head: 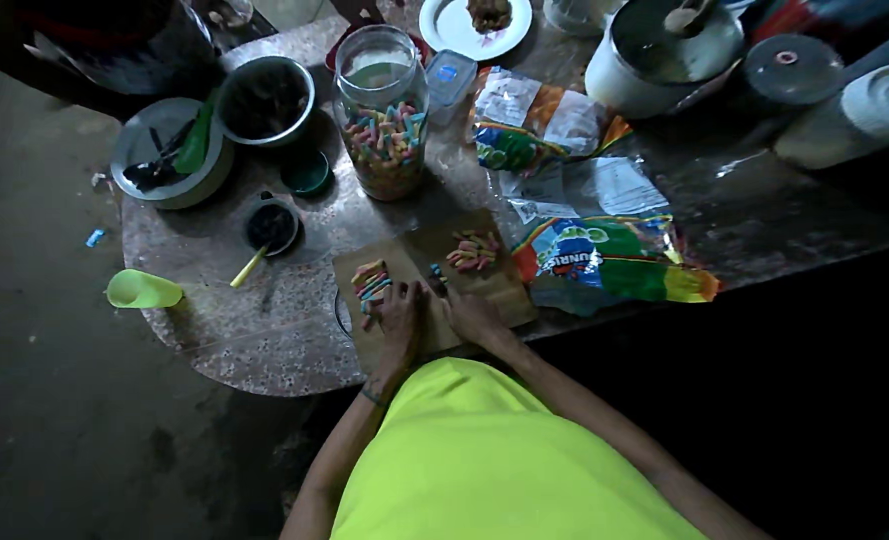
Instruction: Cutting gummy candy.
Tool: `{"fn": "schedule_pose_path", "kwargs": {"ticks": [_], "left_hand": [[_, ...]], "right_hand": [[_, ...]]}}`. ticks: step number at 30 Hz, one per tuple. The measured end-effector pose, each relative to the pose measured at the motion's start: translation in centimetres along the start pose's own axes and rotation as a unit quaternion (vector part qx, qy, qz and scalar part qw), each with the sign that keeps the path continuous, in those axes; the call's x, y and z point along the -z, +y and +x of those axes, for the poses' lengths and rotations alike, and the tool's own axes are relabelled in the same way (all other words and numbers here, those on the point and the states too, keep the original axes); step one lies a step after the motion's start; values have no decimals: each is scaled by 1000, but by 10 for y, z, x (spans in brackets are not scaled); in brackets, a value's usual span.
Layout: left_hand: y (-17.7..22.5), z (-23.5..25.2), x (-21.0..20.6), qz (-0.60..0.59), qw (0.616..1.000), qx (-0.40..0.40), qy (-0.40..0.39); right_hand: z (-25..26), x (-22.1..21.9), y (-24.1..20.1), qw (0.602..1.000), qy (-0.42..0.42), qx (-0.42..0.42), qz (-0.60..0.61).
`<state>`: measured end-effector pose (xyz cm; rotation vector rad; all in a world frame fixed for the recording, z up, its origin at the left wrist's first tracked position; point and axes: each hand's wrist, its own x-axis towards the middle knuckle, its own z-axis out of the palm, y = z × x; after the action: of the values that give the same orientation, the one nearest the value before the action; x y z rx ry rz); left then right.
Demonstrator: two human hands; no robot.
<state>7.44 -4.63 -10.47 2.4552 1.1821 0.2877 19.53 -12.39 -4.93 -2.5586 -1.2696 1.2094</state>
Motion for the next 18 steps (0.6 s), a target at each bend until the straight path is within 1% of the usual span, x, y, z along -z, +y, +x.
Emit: {"fn": "schedule_pose_path", "kwargs": {"ticks": [3, 6, 8, 10, 12, 15, 17, 18], "left_hand": [[-1, 2, -2, -24, 1000, -13, 2], [6, 17, -4, -68, 996, -57, 1], [13, 32, -9, -93, 990, -96, -33], [15, 47, -16, -130, 981, -124, -78], [19, 60, -10, -241, 955, -113, -128], [28, 69, 17, -390, 906, -60, -152], [37, 73, 37, -462, 862, -9, -209], [43, 75, 50, -491, 834, 8, -253]], "right_hand": [[-3, 5, 32, 987, 28, 35, 155], [-13, 12, 58, 947, 62, 48, 310], [-15, 16, 72, 914, 93, 64, 390], [-16, 21, 82, 890, 111, 66, 436], [-18, 26, 86, 877, 123, 59, 461], [-25, 34, 85, 850, 119, 58, 510], [-30, 38, 80, 818, 96, 73, 562], [-32, 40, 78, 798, 78, 91, 590]]}}
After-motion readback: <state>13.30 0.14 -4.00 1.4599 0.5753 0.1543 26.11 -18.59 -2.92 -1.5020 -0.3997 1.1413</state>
